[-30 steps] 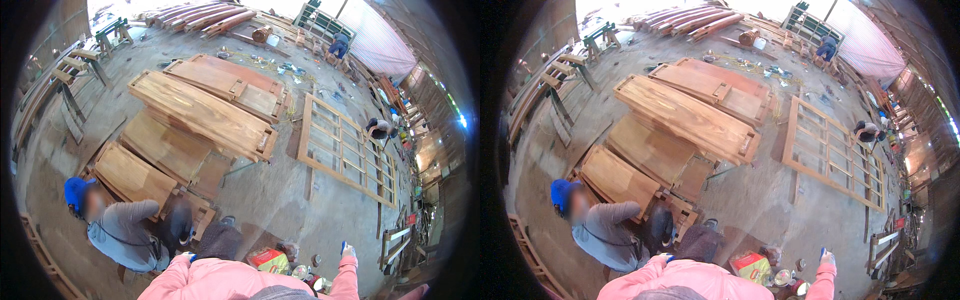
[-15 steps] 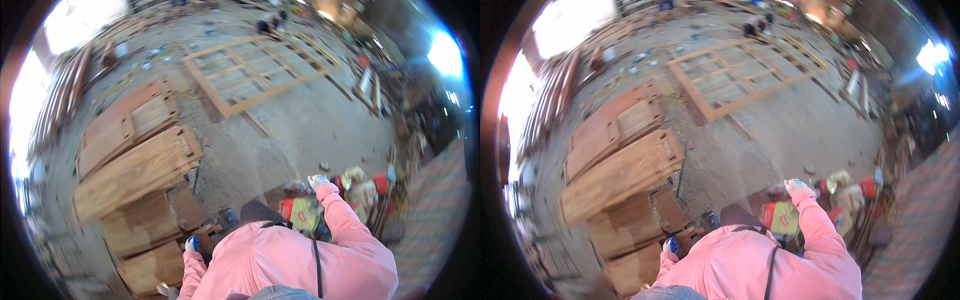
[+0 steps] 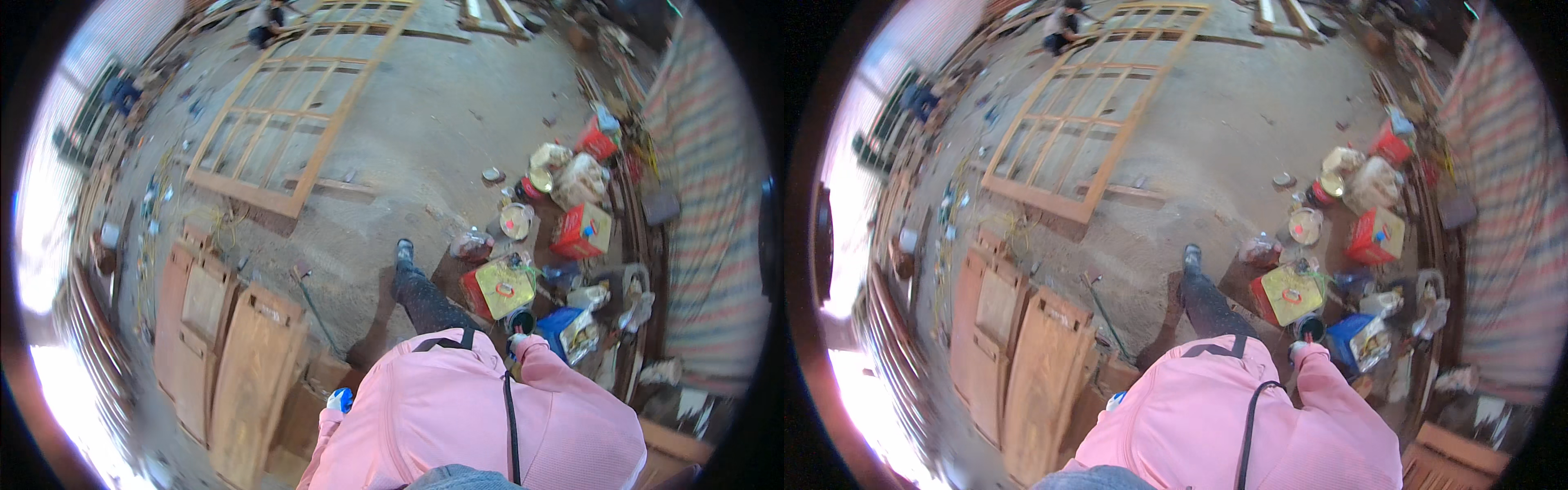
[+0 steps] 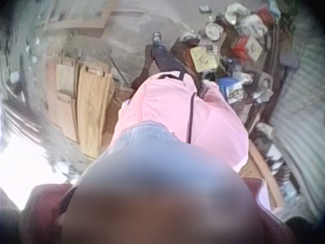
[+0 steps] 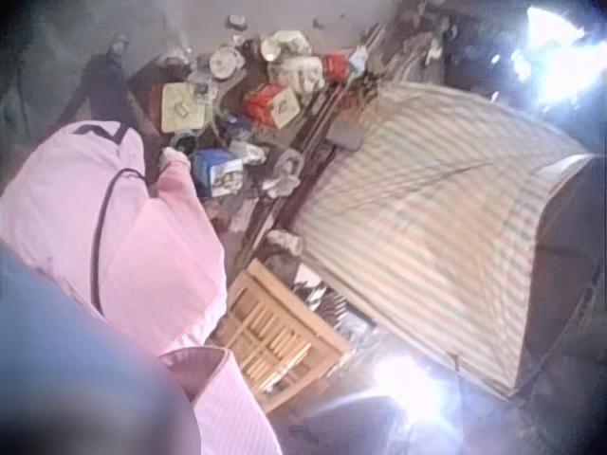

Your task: The person pours a brown liquid from a plastic bottle into a paint sprayer cup, then attaches the sprayer to a hose and tests it. They repeat the pouring process and prepare the sprayer for use.

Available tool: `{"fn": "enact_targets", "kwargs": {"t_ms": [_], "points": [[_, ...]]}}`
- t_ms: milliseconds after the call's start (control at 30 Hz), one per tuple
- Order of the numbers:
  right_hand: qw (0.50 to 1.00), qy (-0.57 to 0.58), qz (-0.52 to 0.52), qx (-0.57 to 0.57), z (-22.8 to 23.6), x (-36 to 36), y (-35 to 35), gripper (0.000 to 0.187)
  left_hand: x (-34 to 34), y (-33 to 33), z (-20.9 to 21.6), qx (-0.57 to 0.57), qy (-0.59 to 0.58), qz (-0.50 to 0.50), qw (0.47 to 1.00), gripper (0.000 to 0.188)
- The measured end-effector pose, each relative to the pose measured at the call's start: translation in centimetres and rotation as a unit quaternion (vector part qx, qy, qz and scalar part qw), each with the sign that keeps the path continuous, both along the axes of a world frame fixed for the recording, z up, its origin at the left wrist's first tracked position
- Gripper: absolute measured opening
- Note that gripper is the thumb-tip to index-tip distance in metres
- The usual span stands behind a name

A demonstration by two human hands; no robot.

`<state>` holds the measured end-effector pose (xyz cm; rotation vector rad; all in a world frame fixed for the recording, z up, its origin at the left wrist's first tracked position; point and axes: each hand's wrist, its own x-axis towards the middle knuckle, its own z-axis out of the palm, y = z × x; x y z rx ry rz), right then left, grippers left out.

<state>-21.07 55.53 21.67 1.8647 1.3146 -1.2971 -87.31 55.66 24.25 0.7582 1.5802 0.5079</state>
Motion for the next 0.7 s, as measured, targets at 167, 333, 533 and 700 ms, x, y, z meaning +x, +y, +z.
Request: {"fn": "enact_targets", "kwargs": {"t_ms": [167,333,533,700], "points": [[0.993,0.004,-0.107,0.058,-3.4,-3.7,4.7,0.016,-1.4,20.5,0.7,0.447,0.185,-0.461,0.744,0.019],[0.96,0.029,-0.257,0.109,-4.8,-6.0,17.6,0.025,4.8,44.3,4.0,-0.073,0.154,-0.36,0.917,0.03],[0.826,-0.017,-0.45,0.339,0.8,-1.0,33.3,0.015,20.0,66.1,10.0,-0.055,0.082,-0.246,0.964,0.045],[0.74,0.042,-0.604,0.293,5.1,3.7,38.4,0.024,31.2,77.5,11.8,-0.012,0.098,-0.396,0.913,0.036]]}}
